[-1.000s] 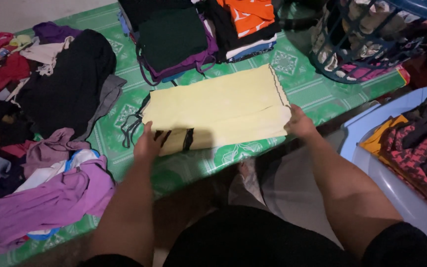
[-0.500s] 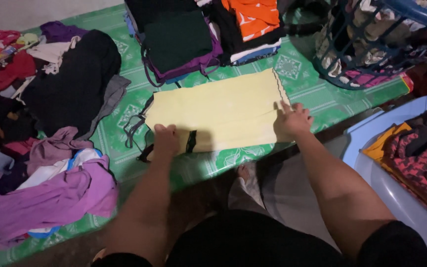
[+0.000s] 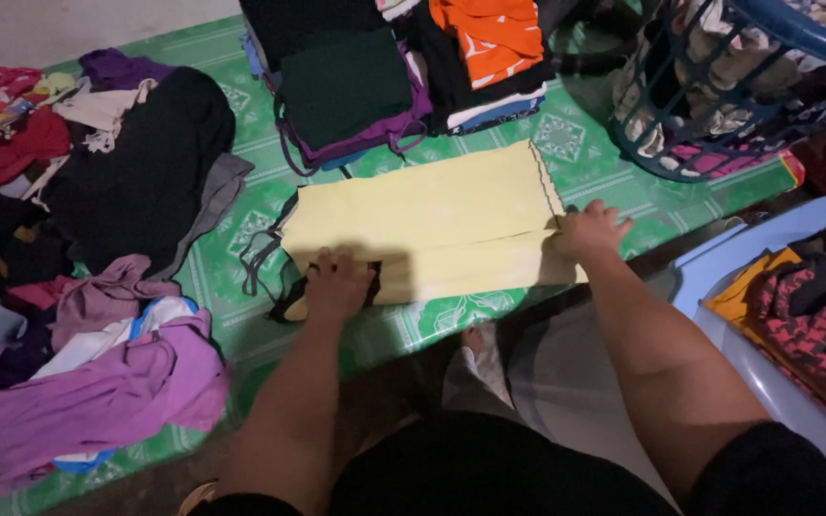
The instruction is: Folding various items of clothing and organizing them into stacks.
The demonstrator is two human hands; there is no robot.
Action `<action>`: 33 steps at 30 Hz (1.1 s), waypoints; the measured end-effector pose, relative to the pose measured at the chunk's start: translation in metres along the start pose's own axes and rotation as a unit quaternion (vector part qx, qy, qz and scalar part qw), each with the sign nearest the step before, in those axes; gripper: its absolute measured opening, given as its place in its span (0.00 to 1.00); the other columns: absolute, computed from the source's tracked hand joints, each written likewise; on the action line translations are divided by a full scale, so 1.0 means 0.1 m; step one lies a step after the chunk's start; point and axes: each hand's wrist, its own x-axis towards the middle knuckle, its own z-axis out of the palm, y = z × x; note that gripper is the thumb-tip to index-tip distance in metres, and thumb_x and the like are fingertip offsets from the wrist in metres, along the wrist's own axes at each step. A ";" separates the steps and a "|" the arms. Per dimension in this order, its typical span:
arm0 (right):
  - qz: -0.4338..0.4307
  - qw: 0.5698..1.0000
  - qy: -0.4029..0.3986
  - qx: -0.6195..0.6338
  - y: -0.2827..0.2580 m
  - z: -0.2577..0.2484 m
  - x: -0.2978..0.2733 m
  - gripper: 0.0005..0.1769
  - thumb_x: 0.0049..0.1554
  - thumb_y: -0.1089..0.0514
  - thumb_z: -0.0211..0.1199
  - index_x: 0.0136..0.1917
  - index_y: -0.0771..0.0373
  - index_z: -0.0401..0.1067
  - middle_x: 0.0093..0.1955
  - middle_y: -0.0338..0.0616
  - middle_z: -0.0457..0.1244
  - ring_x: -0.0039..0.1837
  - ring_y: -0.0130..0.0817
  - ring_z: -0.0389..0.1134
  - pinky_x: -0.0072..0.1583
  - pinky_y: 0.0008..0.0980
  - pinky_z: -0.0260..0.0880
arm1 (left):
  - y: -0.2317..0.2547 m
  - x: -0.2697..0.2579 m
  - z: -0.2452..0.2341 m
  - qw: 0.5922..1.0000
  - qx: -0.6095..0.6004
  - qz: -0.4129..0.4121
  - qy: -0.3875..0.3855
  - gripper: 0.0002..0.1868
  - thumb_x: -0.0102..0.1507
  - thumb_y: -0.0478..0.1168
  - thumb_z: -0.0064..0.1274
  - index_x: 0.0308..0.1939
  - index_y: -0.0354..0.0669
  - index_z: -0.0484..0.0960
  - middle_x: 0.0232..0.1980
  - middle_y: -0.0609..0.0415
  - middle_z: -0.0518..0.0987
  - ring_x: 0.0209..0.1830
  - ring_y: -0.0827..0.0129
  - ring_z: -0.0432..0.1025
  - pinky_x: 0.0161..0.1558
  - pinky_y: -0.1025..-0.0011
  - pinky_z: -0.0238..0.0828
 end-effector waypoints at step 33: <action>-0.105 0.988 0.095 0.068 -0.86 0.18 0.78 0.45 0.55 0.39 0.59 0.82 0.48 0.51 0.87 0.39 0.38 0.83 0.54 0.42 0.73 0.69 0.46 | 0.16 0.66 -0.38 0.982 0.028 0.116 0.147 0.31 0.61 0.48 0.55 0.64 0.36 0.70 0.81 0.50 0.55 0.65 0.49 0.64 0.59 0.48 0.68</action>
